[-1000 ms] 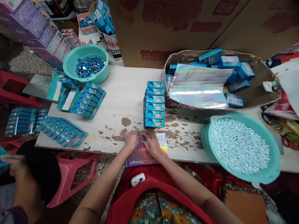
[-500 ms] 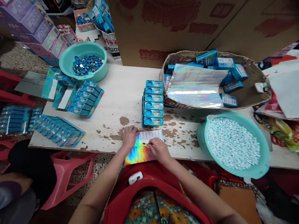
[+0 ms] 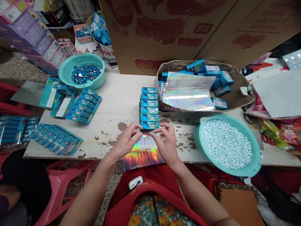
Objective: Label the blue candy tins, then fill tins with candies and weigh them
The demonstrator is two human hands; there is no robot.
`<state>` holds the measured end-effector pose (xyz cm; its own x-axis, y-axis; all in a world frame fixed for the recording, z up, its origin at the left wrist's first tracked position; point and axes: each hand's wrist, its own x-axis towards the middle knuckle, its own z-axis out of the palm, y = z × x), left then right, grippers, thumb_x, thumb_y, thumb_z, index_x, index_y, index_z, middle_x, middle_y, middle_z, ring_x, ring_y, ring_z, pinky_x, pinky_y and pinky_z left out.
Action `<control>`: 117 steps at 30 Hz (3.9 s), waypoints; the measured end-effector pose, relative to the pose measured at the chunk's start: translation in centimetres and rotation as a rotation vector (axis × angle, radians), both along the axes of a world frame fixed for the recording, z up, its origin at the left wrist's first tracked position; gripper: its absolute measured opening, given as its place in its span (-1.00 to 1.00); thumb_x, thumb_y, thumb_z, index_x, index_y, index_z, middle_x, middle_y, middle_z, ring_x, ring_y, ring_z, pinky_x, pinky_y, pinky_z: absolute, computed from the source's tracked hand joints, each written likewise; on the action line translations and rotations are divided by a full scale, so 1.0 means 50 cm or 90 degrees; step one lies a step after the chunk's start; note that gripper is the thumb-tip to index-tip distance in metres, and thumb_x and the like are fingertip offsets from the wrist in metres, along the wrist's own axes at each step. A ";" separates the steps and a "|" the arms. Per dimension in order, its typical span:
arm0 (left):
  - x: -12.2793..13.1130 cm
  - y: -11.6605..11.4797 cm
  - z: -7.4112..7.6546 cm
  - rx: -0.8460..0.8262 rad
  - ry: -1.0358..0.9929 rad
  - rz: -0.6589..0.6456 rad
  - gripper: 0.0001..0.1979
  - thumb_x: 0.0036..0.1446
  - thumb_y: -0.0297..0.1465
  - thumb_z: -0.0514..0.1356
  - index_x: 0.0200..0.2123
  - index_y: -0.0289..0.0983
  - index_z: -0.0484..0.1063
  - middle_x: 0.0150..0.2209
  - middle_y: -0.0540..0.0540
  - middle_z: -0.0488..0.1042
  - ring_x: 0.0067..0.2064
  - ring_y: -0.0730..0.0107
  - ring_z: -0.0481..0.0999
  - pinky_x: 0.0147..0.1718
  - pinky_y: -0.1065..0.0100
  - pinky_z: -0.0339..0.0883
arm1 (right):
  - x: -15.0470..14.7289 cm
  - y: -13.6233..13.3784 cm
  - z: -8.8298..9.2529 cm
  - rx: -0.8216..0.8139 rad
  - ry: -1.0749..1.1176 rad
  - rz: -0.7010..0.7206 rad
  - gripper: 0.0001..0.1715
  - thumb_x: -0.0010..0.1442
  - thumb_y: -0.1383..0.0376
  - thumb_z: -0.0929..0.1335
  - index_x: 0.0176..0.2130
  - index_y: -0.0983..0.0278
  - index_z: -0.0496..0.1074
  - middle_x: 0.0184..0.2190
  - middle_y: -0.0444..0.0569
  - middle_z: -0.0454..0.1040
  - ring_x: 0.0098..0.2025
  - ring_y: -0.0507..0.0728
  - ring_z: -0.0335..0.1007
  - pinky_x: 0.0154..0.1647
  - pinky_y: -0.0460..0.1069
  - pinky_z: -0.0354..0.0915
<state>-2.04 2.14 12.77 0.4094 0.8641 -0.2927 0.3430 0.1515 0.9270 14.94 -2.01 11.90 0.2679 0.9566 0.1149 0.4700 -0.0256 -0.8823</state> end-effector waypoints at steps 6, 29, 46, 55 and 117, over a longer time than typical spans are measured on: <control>0.013 0.072 -0.023 0.132 0.084 -0.002 -0.87 0.18 -0.32 -0.01 -0.24 -0.22 0.23 -0.38 0.04 0.29 -0.36 0.48 0.26 -0.35 0.42 0.15 | -0.010 0.068 -0.037 0.052 -0.046 -0.083 -0.84 0.09 0.25 0.39 -0.47 0.27 0.40 -0.18 0.00 0.23 -0.04 0.18 0.19 0.02 0.10 0.15; -0.058 -0.055 -0.305 0.156 0.630 -0.095 -0.77 0.18 -0.25 0.05 -0.25 -0.28 0.38 -0.18 -0.19 0.40 -0.05 0.15 0.30 -0.11 0.19 0.11 | -0.070 -0.099 -0.292 -0.025 -0.042 0.111 -0.74 0.26 0.28 0.24 -0.05 0.25 0.32 -0.10 0.09 0.29 -0.04 0.19 0.24 -0.08 0.09 0.31; -0.073 -0.039 -0.266 0.151 0.404 0.045 -0.76 0.17 -0.31 0.03 -0.18 -0.22 0.44 -0.07 -0.16 0.42 0.04 0.16 0.29 0.00 0.16 0.13 | -0.060 -0.087 -0.226 -0.014 -0.296 0.348 -0.82 0.29 0.31 0.26 -0.35 0.28 0.37 -0.43 -0.02 0.42 -0.33 0.15 0.33 -0.28 0.02 0.24; -0.038 -0.028 -0.037 -0.070 -0.019 -0.030 -0.72 0.14 -0.18 0.06 -0.34 -0.27 0.40 -0.55 0.04 0.36 -0.49 0.49 0.34 -0.46 0.45 0.21 | -0.033 -0.013 0.001 -0.042 -0.020 0.132 -0.87 0.23 0.26 0.31 -0.37 0.22 0.39 -0.38 -0.07 0.43 -0.27 0.13 0.32 -0.26 0.00 0.23; -0.047 -0.026 -0.014 -0.080 -0.290 0.257 -0.32 0.09 0.07 -0.02 0.13 -0.27 0.24 0.03 -0.28 0.39 -0.07 0.18 0.46 -0.31 0.24 0.44 | -0.003 0.050 0.085 -0.257 0.454 0.136 -0.63 -0.08 0.07 0.49 -0.44 0.30 0.41 -0.53 -0.16 0.34 -0.56 -0.03 0.24 -0.59 -0.12 0.34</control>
<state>-4.38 0.84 12.05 0.1654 0.9470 -0.2755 -0.1899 0.3047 0.9333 14.81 0.47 16.15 -0.0441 0.9263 -0.3742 -0.1652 -0.3762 -0.9117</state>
